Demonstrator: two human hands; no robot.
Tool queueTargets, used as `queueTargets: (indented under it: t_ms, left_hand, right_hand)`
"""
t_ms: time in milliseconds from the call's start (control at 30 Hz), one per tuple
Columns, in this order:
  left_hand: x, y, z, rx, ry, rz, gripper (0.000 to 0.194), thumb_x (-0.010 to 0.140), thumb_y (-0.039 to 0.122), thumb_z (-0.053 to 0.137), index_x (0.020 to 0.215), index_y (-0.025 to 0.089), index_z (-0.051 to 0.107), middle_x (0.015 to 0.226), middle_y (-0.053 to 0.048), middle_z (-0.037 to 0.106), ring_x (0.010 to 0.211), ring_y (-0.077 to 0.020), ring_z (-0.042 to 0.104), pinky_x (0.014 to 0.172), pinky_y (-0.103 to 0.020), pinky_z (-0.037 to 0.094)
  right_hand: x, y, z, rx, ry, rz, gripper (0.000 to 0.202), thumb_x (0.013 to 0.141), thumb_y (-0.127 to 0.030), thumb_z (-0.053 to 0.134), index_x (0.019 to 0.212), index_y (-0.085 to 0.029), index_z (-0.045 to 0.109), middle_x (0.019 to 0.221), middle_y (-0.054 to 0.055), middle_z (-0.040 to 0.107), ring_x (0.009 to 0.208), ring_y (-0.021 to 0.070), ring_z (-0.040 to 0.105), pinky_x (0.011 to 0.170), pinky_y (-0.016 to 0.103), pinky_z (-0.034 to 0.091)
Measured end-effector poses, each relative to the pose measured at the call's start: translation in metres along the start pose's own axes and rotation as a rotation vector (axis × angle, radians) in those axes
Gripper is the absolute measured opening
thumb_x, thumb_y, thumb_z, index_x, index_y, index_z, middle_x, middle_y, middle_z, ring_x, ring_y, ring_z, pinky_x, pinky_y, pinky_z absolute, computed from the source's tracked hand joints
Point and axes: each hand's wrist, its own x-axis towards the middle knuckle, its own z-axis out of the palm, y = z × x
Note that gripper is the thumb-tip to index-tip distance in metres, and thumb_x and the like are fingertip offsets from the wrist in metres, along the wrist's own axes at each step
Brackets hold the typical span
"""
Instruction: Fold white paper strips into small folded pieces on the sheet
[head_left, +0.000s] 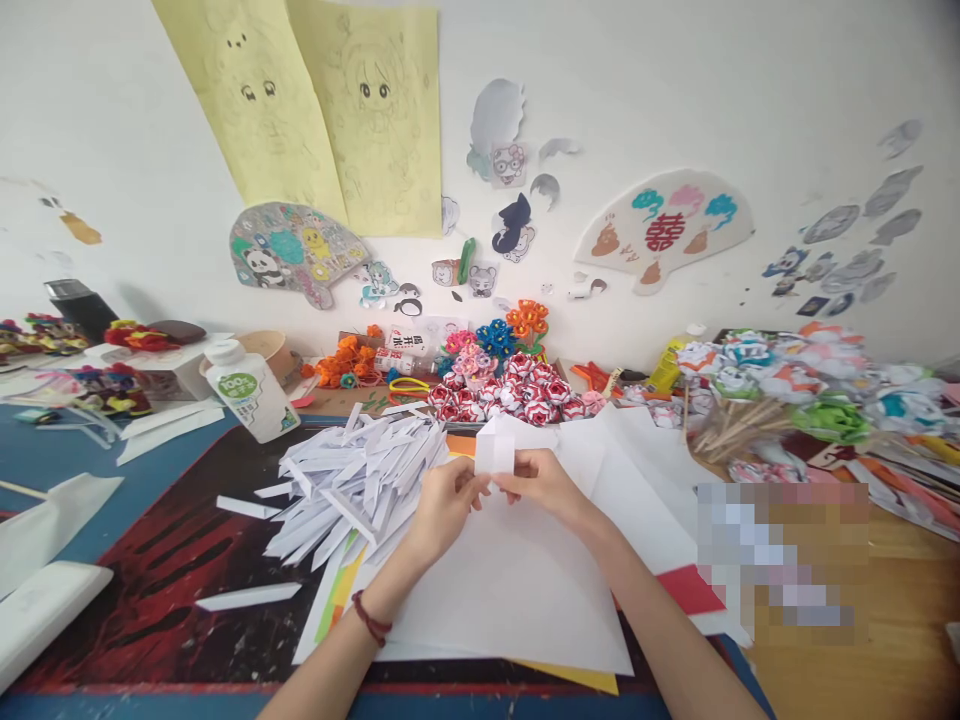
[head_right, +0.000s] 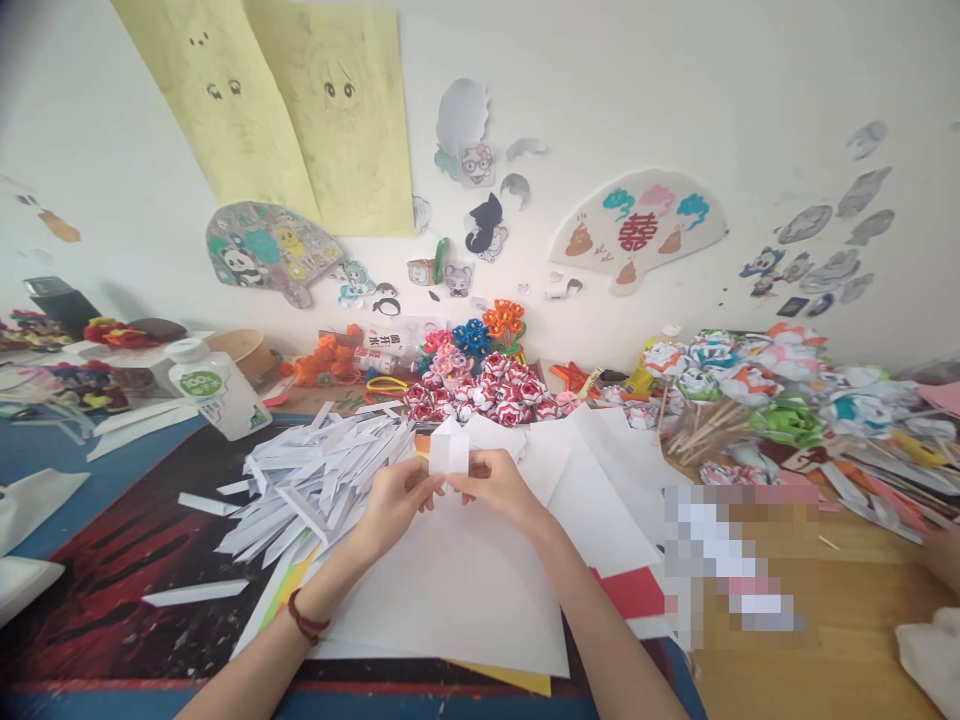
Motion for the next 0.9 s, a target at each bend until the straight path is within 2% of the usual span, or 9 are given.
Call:
queueTargets:
  t_ms: [167,367,567,733,900]
  left_hand:
    - [-0.0017,0.0041,0.0006,-0.001,0.006,0.018,0.027,0.083,0.038,0.057,0.069,0.016,0.056,0.066,-0.004,0.068,0.049,-0.0103,0.055,0.05,-0.021,0.042]
    - [-0.0037,0.0085,0.0002,0.014,-0.013,0.032,0.027,0.083,0.038,0.057,0.067,0.015,0.058,0.066,-0.004,0.068,0.049,-0.0101,0.056,0.05,-0.021,0.042]
    - [-0.0018,0.0075,-0.0017,0.003,-0.014,0.021,0.028,0.087,0.039,0.052,0.074,0.016,0.06,0.072,-0.004,0.069,0.052,-0.0109,0.057,0.052,-0.023,0.044]
    - [-0.0036,0.0072,-0.0029,0.021,0.027,0.077,0.031,0.088,0.039,0.051,0.068,0.016,0.055,0.062,-0.002,0.064,0.05,-0.0099,0.054,0.052,-0.022,0.041]
    - [-0.0017,0.008,0.0001,-0.1,-0.002,0.004,0.033,0.086,0.046,0.052,0.074,0.015,0.056,0.068,-0.003,0.065,0.048,-0.0091,0.052,0.047,-0.021,0.04]
  right_hand:
    - [-0.0007,0.0035,-0.0049,-0.026,-0.008,0.001,0.032,0.074,-0.041,0.071,0.083,-0.01,0.072,0.074,0.006,0.066,0.059,0.0122,0.055,0.056,0.025,0.047]
    - [-0.0007,0.0028,-0.0067,-0.054,-0.013,0.009,0.033,0.071,-0.041,0.073,0.082,-0.01,0.071,0.072,0.006,0.066,0.059,0.0136,0.058,0.055,0.026,0.049]
    - [-0.0021,-0.0003,-0.0025,-0.018,0.055,-0.041,0.025,0.073,-0.037,0.071,0.077,-0.012,0.069,0.069,0.004,0.064,0.06,0.0134,0.056,0.057,0.026,0.048]
    - [-0.0021,0.0006,0.0002,-0.013,0.052,-0.047,0.022,0.074,-0.034,0.07,0.075,-0.012,0.067,0.067,0.003,0.062,0.06,0.0133,0.055,0.057,0.026,0.046]
    - [-0.0017,-0.0015,0.0014,0.013,0.084,-0.061,0.022,0.075,-0.034,0.07,0.079,-0.013,0.069,0.069,0.003,0.062,0.06,0.0126,0.053,0.057,0.026,0.044]
